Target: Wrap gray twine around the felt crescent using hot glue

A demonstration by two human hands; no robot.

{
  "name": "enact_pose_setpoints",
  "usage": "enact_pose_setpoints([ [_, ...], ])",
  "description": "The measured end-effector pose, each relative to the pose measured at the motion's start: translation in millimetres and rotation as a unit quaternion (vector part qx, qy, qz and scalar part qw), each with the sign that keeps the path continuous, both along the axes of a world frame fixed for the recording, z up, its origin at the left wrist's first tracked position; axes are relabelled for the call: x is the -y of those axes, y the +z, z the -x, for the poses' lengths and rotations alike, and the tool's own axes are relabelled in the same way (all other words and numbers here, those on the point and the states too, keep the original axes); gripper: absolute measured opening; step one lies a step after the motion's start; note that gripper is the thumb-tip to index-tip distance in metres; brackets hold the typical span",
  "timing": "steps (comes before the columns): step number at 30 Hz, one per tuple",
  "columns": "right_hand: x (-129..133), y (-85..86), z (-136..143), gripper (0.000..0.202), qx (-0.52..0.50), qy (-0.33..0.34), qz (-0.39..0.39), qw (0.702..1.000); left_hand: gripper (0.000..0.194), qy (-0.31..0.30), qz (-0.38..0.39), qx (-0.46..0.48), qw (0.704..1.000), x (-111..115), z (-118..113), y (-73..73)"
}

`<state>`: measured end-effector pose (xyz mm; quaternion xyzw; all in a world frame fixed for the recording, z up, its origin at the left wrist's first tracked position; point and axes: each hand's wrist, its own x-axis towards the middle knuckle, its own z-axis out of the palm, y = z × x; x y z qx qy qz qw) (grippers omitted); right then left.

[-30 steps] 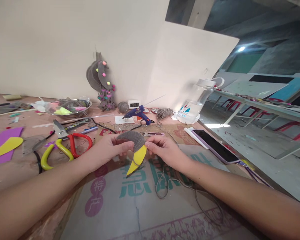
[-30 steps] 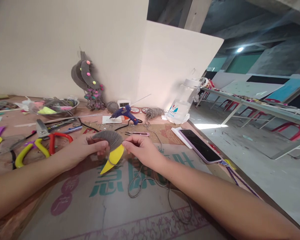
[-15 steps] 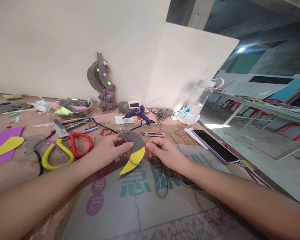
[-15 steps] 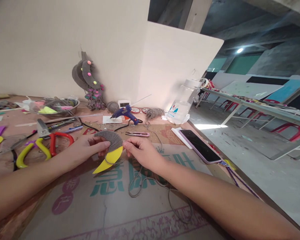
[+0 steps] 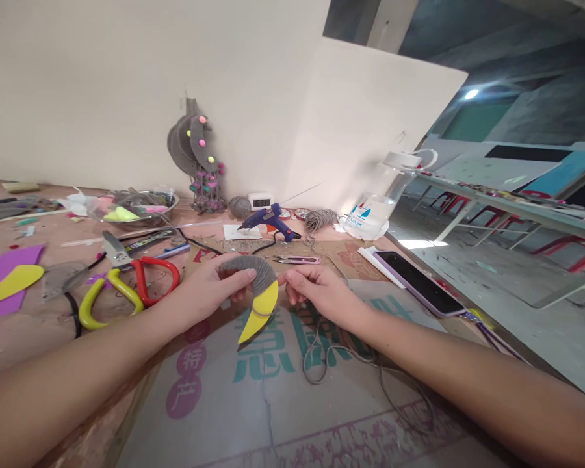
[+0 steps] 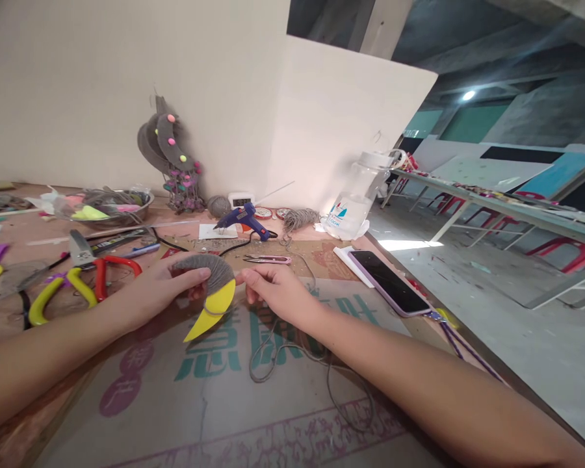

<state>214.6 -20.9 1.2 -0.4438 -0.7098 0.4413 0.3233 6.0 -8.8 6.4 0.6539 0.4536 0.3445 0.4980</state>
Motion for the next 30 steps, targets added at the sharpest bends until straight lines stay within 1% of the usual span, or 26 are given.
enact_pose_setpoints([
  [4, -1.2, 1.6, 0.7, 0.029, -0.070, -0.047, 0.023, 0.996, 0.024, -0.004, -0.020, 0.010, 1.000, -1.5, 1.9, -3.4],
  [6, -0.6, 1.9, 0.3, 0.025, -0.093, -0.074, 0.013, 0.993, 0.024, -0.006, -0.022, 0.010, 1.000, -1.8, 2.6, -4.2],
  [8, 0.3, 2.1, -0.3, 0.024, -0.091, -0.086, -0.011, 0.992, 0.024, -0.006, -0.026, 0.010, 1.000, -1.9, 3.1, -4.5],
  [12, 2.4, 3.8, -0.2, 0.028, -0.055, -0.073, -0.056, 0.994, 0.025, -0.006, -0.032, 0.011, 0.999, -1.9, 3.7, -5.1],
  [18, 3.9, 4.4, -0.2, 0.033, -0.018, -0.039, -0.089, 0.995, 0.026, -0.001, -0.033, 0.004, 0.999, -1.8, 3.0, -5.1],
  [20, 3.4, 2.8, -1.0, 0.033, -0.020, -0.029, -0.083, 0.996, 0.026, -0.002, -0.036, 0.007, 0.999, -1.3, 2.5, -4.2],
  [24, 2.5, 0.1, -1.5, 0.022, -0.034, -0.017, -0.058, 0.998, 0.025, -0.006, -0.033, 0.006, 0.999, -0.6, 1.7, -2.0],
  [30, 3.0, -0.1, 0.3, 0.013, -0.062, -0.023, -0.044, 0.997, 0.027, -0.011, -0.032, -0.001, 0.999, -2.1, 2.2, -2.3],
])
